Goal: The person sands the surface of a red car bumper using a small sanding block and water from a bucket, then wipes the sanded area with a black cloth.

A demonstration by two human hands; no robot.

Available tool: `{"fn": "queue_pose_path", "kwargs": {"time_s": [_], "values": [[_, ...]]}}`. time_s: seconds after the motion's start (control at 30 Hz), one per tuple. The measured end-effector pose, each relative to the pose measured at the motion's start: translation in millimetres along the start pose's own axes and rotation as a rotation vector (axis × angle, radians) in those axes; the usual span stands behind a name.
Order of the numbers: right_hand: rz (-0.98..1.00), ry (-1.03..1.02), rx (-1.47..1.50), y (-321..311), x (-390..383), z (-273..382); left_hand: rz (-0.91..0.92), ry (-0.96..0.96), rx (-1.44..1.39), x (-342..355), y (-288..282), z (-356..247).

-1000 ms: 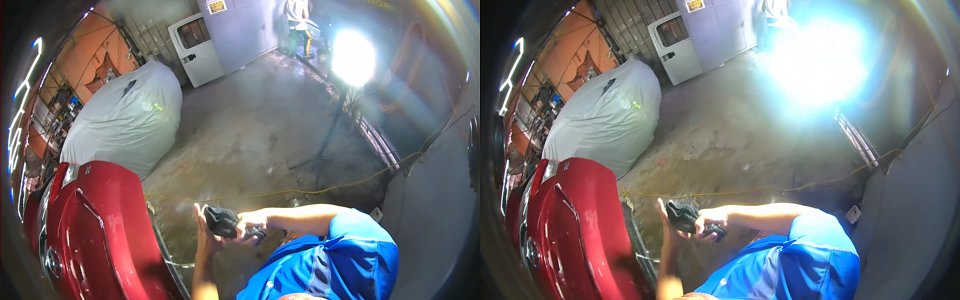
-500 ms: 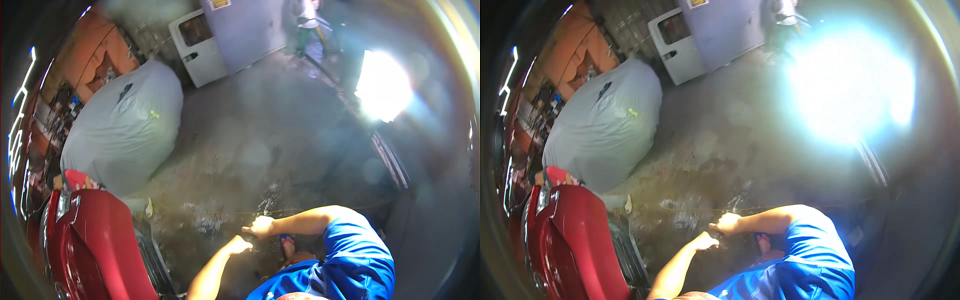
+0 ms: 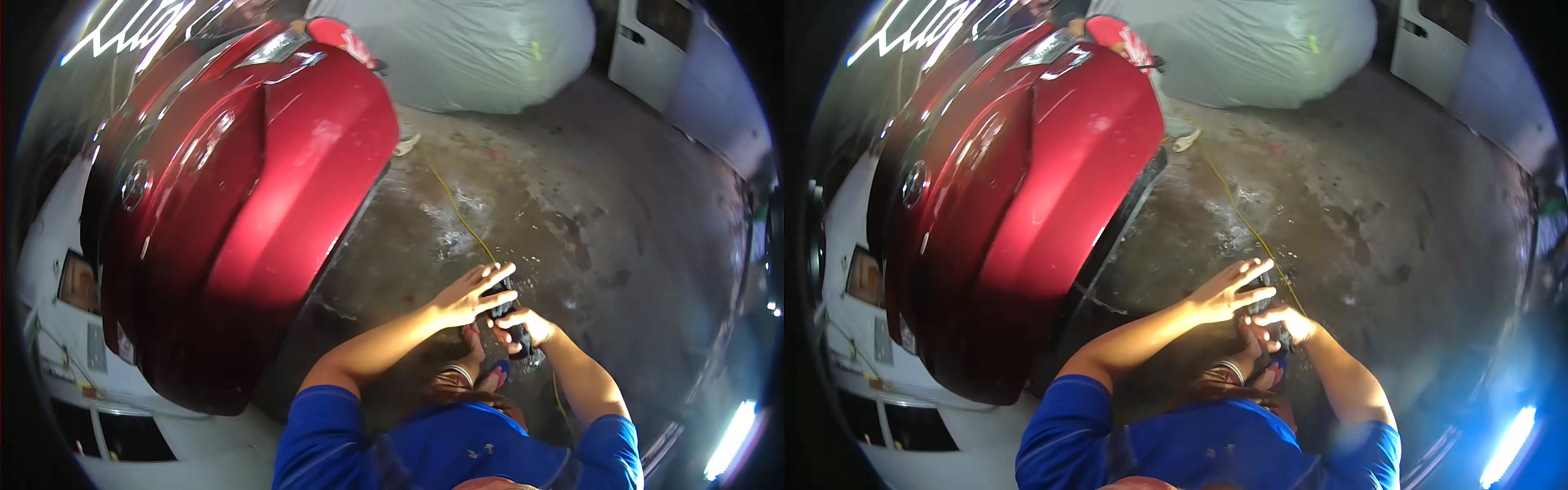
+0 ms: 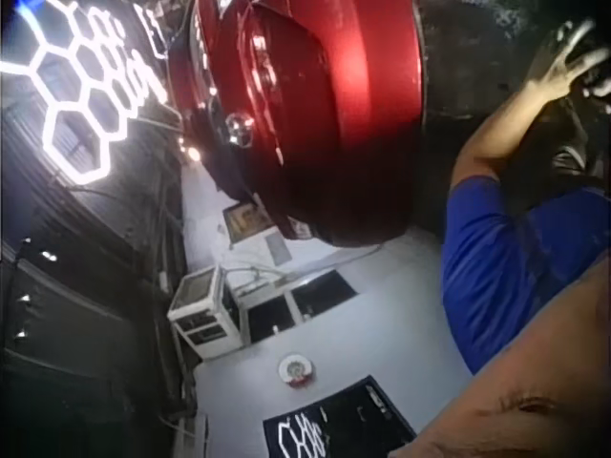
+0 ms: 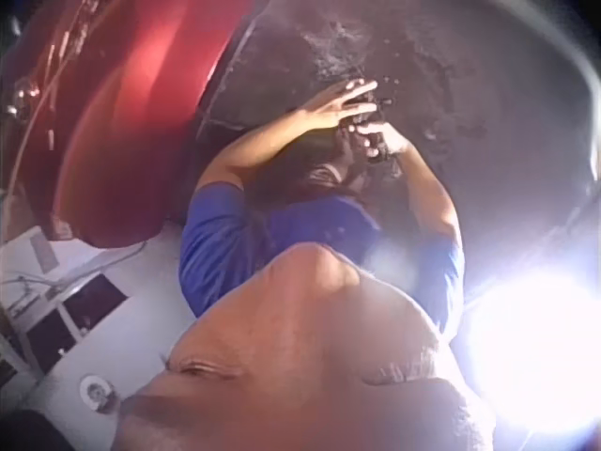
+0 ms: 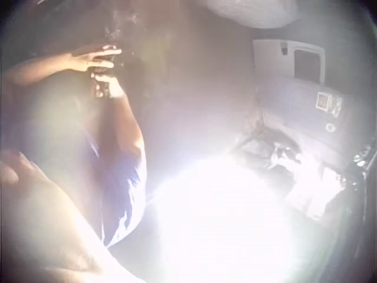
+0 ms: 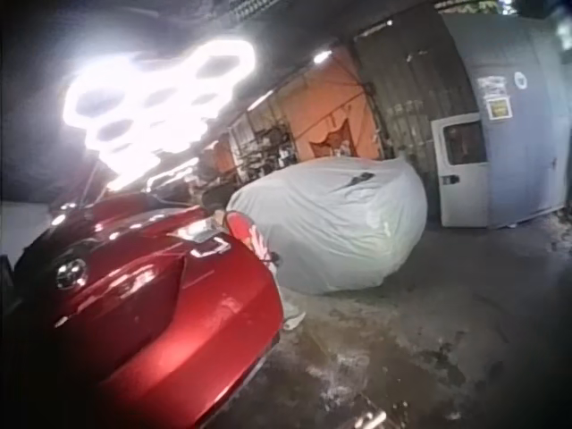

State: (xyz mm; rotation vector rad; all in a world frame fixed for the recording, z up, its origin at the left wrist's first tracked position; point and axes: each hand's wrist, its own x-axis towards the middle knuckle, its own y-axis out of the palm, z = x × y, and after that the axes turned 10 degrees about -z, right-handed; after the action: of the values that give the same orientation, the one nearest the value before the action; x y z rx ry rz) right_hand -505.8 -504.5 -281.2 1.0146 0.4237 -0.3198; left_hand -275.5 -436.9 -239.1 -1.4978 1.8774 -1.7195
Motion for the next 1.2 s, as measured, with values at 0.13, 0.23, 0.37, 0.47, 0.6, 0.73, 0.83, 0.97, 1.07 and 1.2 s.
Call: {"fn": "queue_pose_path", "kwargs": {"time_s": [0.13,0.23,0.37,0.47,0.6,0.73,0.83,0.97,1.07,1.2], "values": [[-0.244,0.077,-0.625,35.4,18.7,46.2,-0.147,-0.006,-0.050,-3.6,20.6,35.1],[-0.461,-0.018,-1.410,15.5,30.9,102.4,-0.077,-0.528,-0.263,5.1,54.0,57.6],[-0.347,0.051,-2.168,50.4,47.8,165.4,-0.073,-0.937,-0.596,29.8,59.0,53.7],[-0.106,-0.011,-2.442,41.8,81.1,190.6,-0.002,-1.240,-0.825,30.3,59.8,72.1],[0.226,-0.631,-2.437,21.1,119.6,222.1,-0.201,-1.569,-1.504,46.1,22.5,72.2],[0.512,-1.167,-2.301,39.5,153.9,252.1,-0.338,-1.475,-2.213,45.3,11.7,66.0],[0.579,-1.477,-2.030,62.4,176.5,262.1,-0.621,-1.053,-2.451,53.0,-4.6,55.3],[0.610,-1.641,-1.715,80.9,196.0,270.0,-0.943,-0.928,-2.588,71.9,-20.1,48.4],[0.664,-1.739,-1.607,92.5,203.9,273.5,-1.096,-0.700,-2.596,82.1,-18.1,46.3],[0.828,-1.565,-1.580,107.8,182.8,298.0,-0.984,-1.295,-2.282,95.0,-59.8,39.9]]}}
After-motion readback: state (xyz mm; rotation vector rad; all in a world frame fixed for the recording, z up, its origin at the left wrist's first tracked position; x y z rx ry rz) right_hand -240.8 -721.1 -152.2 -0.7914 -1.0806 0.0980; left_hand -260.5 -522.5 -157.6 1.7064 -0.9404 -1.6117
